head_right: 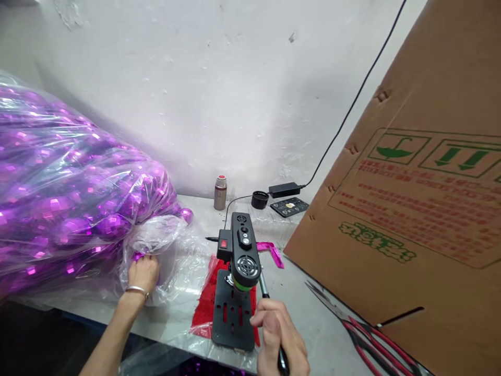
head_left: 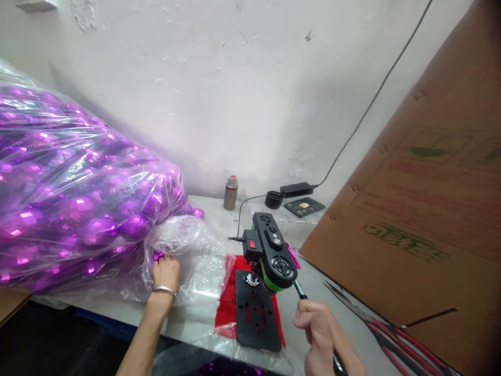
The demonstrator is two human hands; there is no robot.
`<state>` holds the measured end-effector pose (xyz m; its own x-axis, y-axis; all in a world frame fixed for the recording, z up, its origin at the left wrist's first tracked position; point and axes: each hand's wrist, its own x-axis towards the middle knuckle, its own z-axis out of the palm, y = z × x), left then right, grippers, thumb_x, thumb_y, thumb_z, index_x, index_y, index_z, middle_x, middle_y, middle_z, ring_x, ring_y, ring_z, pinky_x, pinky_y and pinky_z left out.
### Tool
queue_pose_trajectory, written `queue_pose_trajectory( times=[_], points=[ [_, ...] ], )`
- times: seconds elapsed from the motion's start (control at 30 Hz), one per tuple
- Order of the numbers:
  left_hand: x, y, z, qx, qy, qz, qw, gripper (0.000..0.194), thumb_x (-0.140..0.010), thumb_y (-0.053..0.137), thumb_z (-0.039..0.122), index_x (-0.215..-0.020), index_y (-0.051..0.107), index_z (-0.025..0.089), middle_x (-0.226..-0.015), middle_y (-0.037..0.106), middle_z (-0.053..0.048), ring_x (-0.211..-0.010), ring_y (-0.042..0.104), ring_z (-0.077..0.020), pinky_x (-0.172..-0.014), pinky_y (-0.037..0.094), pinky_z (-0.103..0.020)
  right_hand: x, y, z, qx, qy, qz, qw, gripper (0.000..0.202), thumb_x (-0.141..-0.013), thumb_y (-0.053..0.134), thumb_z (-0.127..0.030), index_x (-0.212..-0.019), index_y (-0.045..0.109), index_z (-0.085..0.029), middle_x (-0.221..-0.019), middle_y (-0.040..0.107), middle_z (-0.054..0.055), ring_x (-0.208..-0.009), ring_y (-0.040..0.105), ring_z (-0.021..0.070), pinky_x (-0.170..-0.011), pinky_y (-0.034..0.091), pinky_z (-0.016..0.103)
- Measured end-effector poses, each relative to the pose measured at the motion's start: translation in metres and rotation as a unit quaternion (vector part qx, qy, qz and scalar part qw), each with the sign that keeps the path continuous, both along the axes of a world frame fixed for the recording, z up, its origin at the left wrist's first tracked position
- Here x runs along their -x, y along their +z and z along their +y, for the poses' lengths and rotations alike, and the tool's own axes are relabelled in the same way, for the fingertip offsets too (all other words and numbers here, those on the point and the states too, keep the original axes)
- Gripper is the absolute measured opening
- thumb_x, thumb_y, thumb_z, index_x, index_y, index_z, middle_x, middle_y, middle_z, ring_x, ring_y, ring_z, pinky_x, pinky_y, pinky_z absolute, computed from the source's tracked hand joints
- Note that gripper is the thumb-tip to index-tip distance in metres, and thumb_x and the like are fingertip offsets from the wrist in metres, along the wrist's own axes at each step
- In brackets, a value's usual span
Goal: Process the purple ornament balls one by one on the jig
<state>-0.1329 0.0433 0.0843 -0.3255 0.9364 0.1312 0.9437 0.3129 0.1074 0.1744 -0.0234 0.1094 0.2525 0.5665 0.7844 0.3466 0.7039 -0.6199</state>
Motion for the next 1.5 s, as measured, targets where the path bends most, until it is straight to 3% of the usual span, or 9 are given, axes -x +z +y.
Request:
queue_pose_trajectory(
  times=[0.37, 0.47, 0.57, 0.67, 0.8, 0.9, 1.07, 1.27, 1.5],
  points=[
    [0.025, 0.011, -0.027, 0.123, -0.034, 0.011, 0.992, 0.061, -0.073, 0.085, 0.030, -0.130, 0.071, 0.014, -0.114, 0.080, -0.022, -0.114, 0.075, -0.0444, -0.107, 0.049, -0.053, 0.007, 0.002, 0.001, -0.017, -0.004, 0.000, 1.000, 0.037, -0.108, 0.055, -0.023, -0.071, 0.060, -0.020, -0.065, 0.061, 0.002, -0.058, 0.057, 0.0136, -0.047, 0.033, 0.025],
    [0.022, 0.012, -0.024, 0.018, -0.008, -0.164, 0.986, 0.060, -0.087, 0.073, 0.051, -0.135, 0.066, 0.017, -0.125, 0.078, -0.018, -0.122, 0.072, -0.0401, -0.107, 0.052, -0.050, 0.007, -0.001, 0.001, -0.016, 0.001, 0.006, 1.000, 0.037, -0.108, 0.054, -0.023, -0.071, 0.060, -0.020, -0.065, 0.061, 0.001, -0.059, 0.058, 0.0140, -0.051, 0.037, 0.025],
    [0.005, -0.002, -0.025, -0.148, 0.057, -0.538, 0.828, 0.070, -0.083, 0.078, 0.063, -0.135, 0.064, 0.019, -0.131, 0.076, -0.014, -0.123, 0.072, -0.0356, -0.098, 0.061, -0.043, 0.006, -0.002, 0.000, -0.020, 0.000, 0.017, 1.000, 0.037, -0.108, 0.053, -0.023, -0.072, 0.059, -0.020, -0.066, 0.060, 0.001, -0.062, 0.059, 0.0145, -0.055, 0.041, 0.026],
    [-0.022, -0.022, -0.028, -0.128, 0.061, -0.758, 0.637, 0.063, -0.084, 0.081, 0.063, -0.127, 0.068, 0.019, -0.126, 0.078, -0.013, -0.110, 0.076, -0.0297, -0.083, 0.067, -0.038, 0.005, 0.001, -0.001, -0.011, 0.003, 0.005, 1.000, 0.036, -0.109, 0.052, -0.021, -0.073, 0.060, -0.020, -0.068, 0.060, 0.001, -0.063, 0.058, 0.0138, -0.053, 0.039, 0.025],
    [-0.061, -0.039, -0.035, -0.056, 0.079, -0.851, 0.516, 0.039, -0.089, 0.083, 0.039, -0.118, 0.070, 0.017, -0.115, 0.081, -0.011, -0.096, 0.079, -0.0232, -0.081, 0.069, -0.036, 0.004, 0.006, -0.003, 0.009, 0.011, -0.008, 1.000, 0.036, -0.109, 0.049, -0.019, -0.075, 0.060, -0.021, -0.068, 0.060, 0.001, -0.063, 0.059, 0.0136, -0.051, 0.037, 0.025],
    [-0.090, -0.046, -0.039, -0.074, 0.089, -0.870, 0.478, 0.036, -0.087, 0.083, 0.025, -0.119, 0.068, 0.019, -0.117, 0.081, -0.009, -0.101, 0.079, -0.0213, -0.085, 0.068, -0.032, 0.004, 0.006, -0.003, 0.012, 0.012, -0.005, 1.000, 0.036, -0.109, 0.048, -0.018, -0.076, 0.060, -0.021, -0.067, 0.060, 0.001, -0.062, 0.059, 0.0140, -0.052, 0.039, 0.025],
    [-0.129, -0.066, -0.043, -0.086, 0.075, -0.848, 0.517, 0.067, -0.083, 0.088, 0.048, -0.136, 0.053, 0.025, -0.125, 0.078, -0.009, -0.110, 0.078, -0.0240, -0.099, 0.063, -0.039, 0.005, 0.009, -0.004, 0.000, 0.019, -0.010, 1.000, 0.033, -0.109, 0.048, -0.016, -0.078, 0.059, -0.021, -0.067, 0.060, -0.001, -0.065, 0.061, 0.0132, -0.056, 0.042, 0.024],
    [-0.147, -0.079, -0.050, -0.114, -0.012, -0.709, 0.696, 0.085, -0.088, 0.071, 0.071, -0.152, 0.046, 0.021, -0.156, 0.060, -0.017, -0.151, 0.053, -0.0357, -0.131, 0.036, -0.050, 0.009, 0.039, -0.002, 0.023, 0.017, 0.005, 1.000, 0.037, -0.111, 0.048, -0.019, -0.074, 0.054, -0.021, -0.065, 0.058, -0.002, -0.062, 0.058, 0.0115, -0.058, 0.043, 0.024],
    [-0.158, -0.089, -0.056, -0.127, -0.099, -0.570, 0.806, 0.080, -0.089, 0.071, 0.059, -0.153, 0.044, 0.019, -0.157, 0.057, -0.021, -0.148, 0.055, -0.0396, -0.126, 0.041, -0.058, 0.009, 0.058, 0.000, 0.031, 0.024, -0.015, 0.999, 0.038, -0.111, 0.047, -0.019, -0.073, 0.051, -0.022, -0.064, 0.055, -0.003, -0.058, 0.055, 0.0100, -0.056, 0.044, 0.023]
  ],
)
